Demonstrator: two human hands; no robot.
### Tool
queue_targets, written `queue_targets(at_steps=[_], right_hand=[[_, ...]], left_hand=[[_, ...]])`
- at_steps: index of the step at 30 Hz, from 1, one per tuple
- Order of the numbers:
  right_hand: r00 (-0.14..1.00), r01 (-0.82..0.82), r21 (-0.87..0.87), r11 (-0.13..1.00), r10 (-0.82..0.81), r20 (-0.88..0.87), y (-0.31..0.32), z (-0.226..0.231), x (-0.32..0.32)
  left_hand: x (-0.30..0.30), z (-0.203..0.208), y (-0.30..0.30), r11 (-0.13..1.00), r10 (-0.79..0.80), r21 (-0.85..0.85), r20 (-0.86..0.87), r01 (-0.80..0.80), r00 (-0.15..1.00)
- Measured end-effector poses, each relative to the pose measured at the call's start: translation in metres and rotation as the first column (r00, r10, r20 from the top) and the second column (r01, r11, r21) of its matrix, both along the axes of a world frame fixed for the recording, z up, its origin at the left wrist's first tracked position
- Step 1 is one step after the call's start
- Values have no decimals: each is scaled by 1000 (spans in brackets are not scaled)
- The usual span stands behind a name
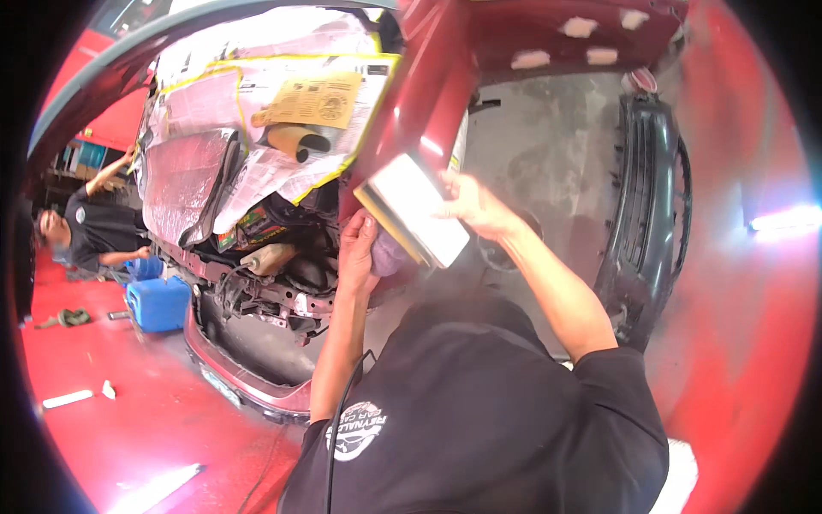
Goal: The person sands the front fender and rear quarter panel of a red car using a sanding block and water. They repeatedly dip the block into a bucket of water and wipe the surface with a cloth. The car is partially masked with newspaper and tape.
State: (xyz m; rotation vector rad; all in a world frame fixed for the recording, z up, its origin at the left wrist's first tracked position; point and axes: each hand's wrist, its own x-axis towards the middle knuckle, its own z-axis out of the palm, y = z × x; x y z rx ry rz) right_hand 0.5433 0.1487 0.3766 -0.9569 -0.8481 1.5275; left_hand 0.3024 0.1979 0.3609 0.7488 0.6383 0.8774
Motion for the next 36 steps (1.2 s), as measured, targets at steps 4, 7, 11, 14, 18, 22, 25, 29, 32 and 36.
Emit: queue_targets(at_steps=[4,7,11,14,18,22,25,29,32,36], right_hand=[[977,-8,-51,999,-3,-211,-50,-47,12],[970,-48,-66,997,30,-242,-70,-72,29],[947,-152,-86,985,120,-297,-83,-74,48],[932,-214,-69,974,182,-315,-88,-80,50],[962,-239,-65,969,226,-156,-85,-90,43],[988,-63,6,998,63,-138,-73,-61,35],[963,-70,122,990,35,267,-72,-30,22],[896,84,126,989,-130,424,-50,-45,-13],[946,239,122,963,-259,193,-21,-56,-24],[539,576,265,773,-603,589,43,-85,-33]], left_hand=[[37,-9,-18,991,-102,83,-74,108,992],[60,-9,-29,980,-149,101,-218,174,965],[75,3,-36,953,-226,79,-452,292,863],[77,8,-40,935,-210,137,-531,328,821],[83,12,-45,957,-149,141,-510,253,847],[71,9,-31,975,-91,126,-528,184,845],[66,10,-23,979,-32,145,-587,143,809],[60,12,-5,982,7,151,-628,113,778],[28,9,6,972,25,190,-670,139,742],[-33,23,28,963,-44,186,-602,193,798]])
